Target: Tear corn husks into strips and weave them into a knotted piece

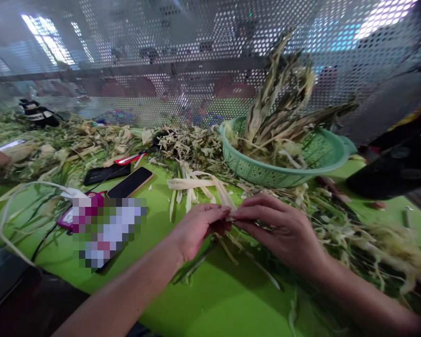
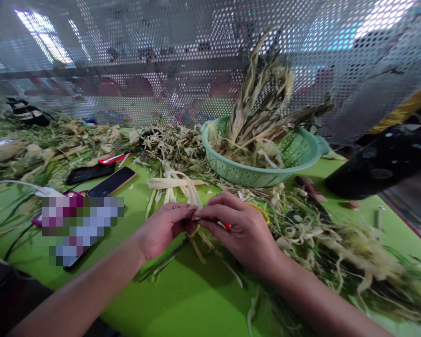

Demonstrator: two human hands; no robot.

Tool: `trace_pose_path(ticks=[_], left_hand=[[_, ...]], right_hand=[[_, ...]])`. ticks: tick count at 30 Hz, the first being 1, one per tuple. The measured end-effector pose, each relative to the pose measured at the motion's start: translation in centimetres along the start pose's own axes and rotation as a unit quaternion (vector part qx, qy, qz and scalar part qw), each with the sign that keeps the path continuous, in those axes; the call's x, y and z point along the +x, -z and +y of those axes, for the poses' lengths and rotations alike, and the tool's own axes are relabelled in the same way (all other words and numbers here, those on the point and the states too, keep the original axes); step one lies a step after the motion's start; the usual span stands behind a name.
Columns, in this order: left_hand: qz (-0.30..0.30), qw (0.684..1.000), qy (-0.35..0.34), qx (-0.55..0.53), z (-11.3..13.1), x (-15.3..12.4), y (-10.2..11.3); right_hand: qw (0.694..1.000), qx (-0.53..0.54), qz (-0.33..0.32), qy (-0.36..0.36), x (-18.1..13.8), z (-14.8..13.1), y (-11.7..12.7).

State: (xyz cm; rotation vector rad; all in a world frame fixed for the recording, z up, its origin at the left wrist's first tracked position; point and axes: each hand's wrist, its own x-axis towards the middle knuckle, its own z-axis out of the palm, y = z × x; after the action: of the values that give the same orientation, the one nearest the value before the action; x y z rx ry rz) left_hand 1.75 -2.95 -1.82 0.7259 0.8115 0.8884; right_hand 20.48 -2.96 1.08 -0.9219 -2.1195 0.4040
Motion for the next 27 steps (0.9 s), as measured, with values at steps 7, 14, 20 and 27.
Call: trace_pose_path(ticks=[7, 14, 20, 27], left_hand=[[-0.004, 1.000, -0.004, 0.009, 0.35, -0.13, -0.44], [-0.011, 0.999, -0.009, 0.039, 0.34, -0.11, -0.40], [-0.021, 0.996, -0.020, 0.080, 0.24, -0.26, -0.59], [-0.033, 0.994, -0.037, 0.098, 0.30, -0.39, -0.61]], right_hand=[[1.000, -0.012, 0.002, 0.013, 0.22, -0.04, -0.02], [1.000, -0.015, -0.003, 0.013, 0.23, -0.14, 0.01], [1.000, -0.015, -0.010, -0.004, 0.20, 0.12, -0.09], [0.998, 0.023, 0.004, -0.059, 0.16, -0.02, -0.51]])
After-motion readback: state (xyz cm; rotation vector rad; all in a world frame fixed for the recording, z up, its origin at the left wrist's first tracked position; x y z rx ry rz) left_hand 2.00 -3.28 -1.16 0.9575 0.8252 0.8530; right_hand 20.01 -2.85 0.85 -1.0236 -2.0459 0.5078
